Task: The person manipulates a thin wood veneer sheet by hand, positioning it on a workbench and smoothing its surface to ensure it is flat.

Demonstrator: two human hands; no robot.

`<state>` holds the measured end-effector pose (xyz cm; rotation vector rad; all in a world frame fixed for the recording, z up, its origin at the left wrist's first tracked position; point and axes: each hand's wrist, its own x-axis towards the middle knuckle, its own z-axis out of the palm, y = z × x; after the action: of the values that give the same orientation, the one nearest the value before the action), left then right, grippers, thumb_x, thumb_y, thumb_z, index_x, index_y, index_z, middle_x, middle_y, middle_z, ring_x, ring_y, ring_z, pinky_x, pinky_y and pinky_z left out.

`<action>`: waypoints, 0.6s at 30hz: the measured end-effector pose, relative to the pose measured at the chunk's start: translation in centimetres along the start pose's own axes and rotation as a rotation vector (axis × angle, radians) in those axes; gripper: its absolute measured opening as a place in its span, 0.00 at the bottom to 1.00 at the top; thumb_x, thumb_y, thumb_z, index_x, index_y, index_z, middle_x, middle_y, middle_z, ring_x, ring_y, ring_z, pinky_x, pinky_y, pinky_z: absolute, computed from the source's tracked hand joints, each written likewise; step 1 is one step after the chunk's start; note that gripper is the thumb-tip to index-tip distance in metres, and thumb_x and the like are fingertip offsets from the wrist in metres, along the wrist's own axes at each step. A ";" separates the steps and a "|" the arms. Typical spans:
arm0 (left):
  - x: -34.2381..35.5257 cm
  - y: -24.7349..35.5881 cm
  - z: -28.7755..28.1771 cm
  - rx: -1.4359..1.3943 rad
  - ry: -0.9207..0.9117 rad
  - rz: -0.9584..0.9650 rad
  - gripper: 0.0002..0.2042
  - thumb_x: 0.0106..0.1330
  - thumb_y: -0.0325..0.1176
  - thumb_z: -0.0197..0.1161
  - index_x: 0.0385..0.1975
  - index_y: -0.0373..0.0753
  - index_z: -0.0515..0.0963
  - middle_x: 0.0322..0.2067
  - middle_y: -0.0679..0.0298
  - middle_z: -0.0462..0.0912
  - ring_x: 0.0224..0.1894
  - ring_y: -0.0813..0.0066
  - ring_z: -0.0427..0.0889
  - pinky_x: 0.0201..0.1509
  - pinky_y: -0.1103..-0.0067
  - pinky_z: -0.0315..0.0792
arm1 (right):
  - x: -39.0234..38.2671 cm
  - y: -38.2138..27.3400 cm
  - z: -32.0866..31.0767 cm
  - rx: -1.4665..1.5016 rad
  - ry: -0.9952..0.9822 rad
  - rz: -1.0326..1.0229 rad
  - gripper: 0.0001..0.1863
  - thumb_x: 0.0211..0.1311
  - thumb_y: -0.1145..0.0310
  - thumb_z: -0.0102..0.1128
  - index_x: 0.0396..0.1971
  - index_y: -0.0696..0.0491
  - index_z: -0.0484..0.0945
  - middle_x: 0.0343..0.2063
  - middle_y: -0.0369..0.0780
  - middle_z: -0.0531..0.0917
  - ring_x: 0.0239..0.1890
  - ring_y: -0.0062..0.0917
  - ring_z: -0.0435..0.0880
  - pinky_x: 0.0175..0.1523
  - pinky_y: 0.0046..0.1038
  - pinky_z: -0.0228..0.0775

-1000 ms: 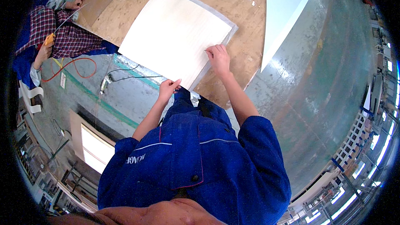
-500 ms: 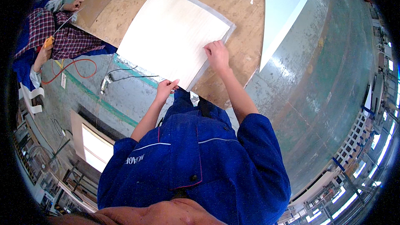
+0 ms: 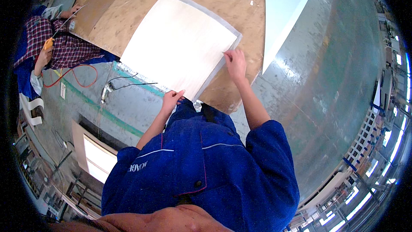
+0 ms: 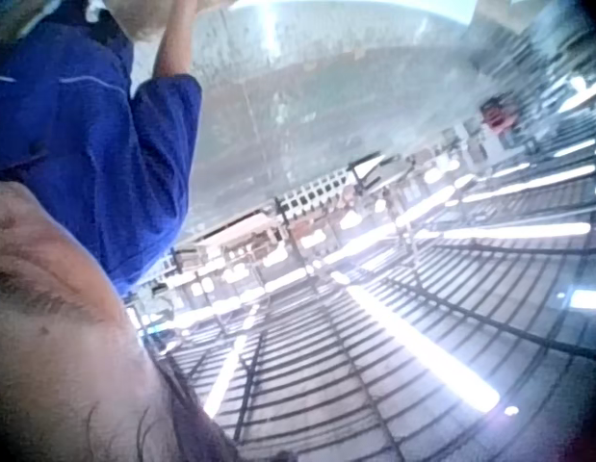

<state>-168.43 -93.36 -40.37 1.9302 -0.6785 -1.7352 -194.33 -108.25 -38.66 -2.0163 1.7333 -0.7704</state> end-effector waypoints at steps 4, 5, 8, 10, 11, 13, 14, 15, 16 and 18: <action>0.2 -0.4 0.1 -0.011 0.011 0.018 0.18 0.54 0.44 0.63 0.20 0.32 0.75 0.20 0.61 0.80 0.21 0.80 0.77 0.24 0.85 0.72 | 1.3 1.4 0.0 0.018 0.034 -0.012 0.03 0.48 0.73 0.60 0.23 0.54 0.75 0.23 0.39 0.76 0.30 0.31 0.73 0.36 0.30 0.65; 0.3 -0.6 0.0 -0.016 0.012 0.017 0.18 0.54 0.44 0.63 0.20 0.32 0.75 0.20 0.61 0.80 0.21 0.80 0.77 0.24 0.85 0.72 | 1.6 1.4 -0.1 0.016 0.031 -0.018 0.03 0.48 0.73 0.60 0.23 0.54 0.75 0.23 0.39 0.76 0.30 0.32 0.73 0.36 0.30 0.65; 0.1 -0.7 0.0 -0.023 0.019 0.009 0.18 0.55 0.44 0.63 0.20 0.32 0.75 0.20 0.61 0.80 0.21 0.80 0.77 0.23 0.84 0.72 | 2.2 1.1 -0.6 -0.039 0.020 -0.076 0.03 0.47 0.72 0.60 0.23 0.53 0.75 0.23 0.39 0.76 0.30 0.32 0.73 0.36 0.31 0.65; 0.0 -0.4 0.1 -0.014 0.035 0.008 0.18 0.55 0.44 0.63 0.20 0.32 0.75 0.20 0.61 0.80 0.21 0.80 0.77 0.23 0.84 0.72 | 2.5 1.6 -0.5 -0.075 0.064 0.008 0.03 0.47 0.72 0.60 0.23 0.54 0.76 0.24 0.39 0.77 0.31 0.32 0.73 0.36 0.31 0.66; -0.1 -0.3 0.2 -0.015 0.028 0.009 0.18 0.55 0.44 0.63 0.20 0.32 0.75 0.20 0.61 0.80 0.22 0.80 0.77 0.23 0.84 0.72 | 2.6 1.8 -0.4 -0.092 0.085 0.050 0.03 0.47 0.72 0.61 0.24 0.54 0.76 0.24 0.39 0.77 0.31 0.31 0.74 0.36 0.31 0.66; -0.1 -0.2 0.0 -0.015 0.020 0.011 0.18 0.55 0.44 0.63 0.20 0.32 0.75 0.20 0.61 0.80 0.22 0.81 0.77 0.23 0.84 0.72 | 2.9 1.7 -0.4 -0.070 0.103 -0.003 0.04 0.46 0.72 0.61 0.22 0.53 0.76 0.22 0.38 0.76 0.30 0.31 0.74 0.36 0.31 0.66; -0.2 -0.1 0.0 -0.015 0.021 0.007 0.18 0.55 0.44 0.63 0.20 0.32 0.75 0.20 0.61 0.80 0.22 0.81 0.77 0.23 0.84 0.72 | 3.0 1.6 -0.4 -0.058 0.111 -0.029 0.04 0.45 0.72 0.62 0.22 0.52 0.76 0.21 0.38 0.76 0.29 0.31 0.74 0.36 0.31 0.66; -0.3 0.0 0.0 -0.015 0.022 0.004 0.18 0.55 0.44 0.63 0.20 0.32 0.75 0.20 0.61 0.80 0.22 0.81 0.77 0.24 0.84 0.72 | 2.9 1.7 -0.4 -0.080 0.083 -0.037 0.04 0.45 0.72 0.62 0.22 0.52 0.76 0.22 0.37 0.77 0.30 0.31 0.74 0.36 0.30 0.66; -0.4 0.1 0.0 -0.016 0.022 0.000 0.18 0.55 0.44 0.63 0.20 0.32 0.75 0.20 0.61 0.80 0.22 0.81 0.77 0.24 0.84 0.72 | 2.8 1.9 -0.3 -0.102 0.055 -0.045 0.04 0.45 0.72 0.62 0.22 0.52 0.76 0.22 0.37 0.77 0.30 0.30 0.74 0.36 0.30 0.66; -0.4 0.0 -0.1 -0.028 0.014 0.014 0.18 0.55 0.44 0.63 0.20 0.32 0.75 0.20 0.61 0.80 0.22 0.81 0.77 0.24 0.84 0.72 | 2.7 2.0 -0.2 -0.131 0.046 -0.044 0.04 0.45 0.72 0.62 0.23 0.52 0.77 0.23 0.36 0.78 0.29 0.29 0.74 0.36 0.29 0.67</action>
<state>-168.40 -93.15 -40.07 1.9123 -0.6581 -1.7126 -195.75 -111.25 -39.32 -2.1445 1.8139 -0.7401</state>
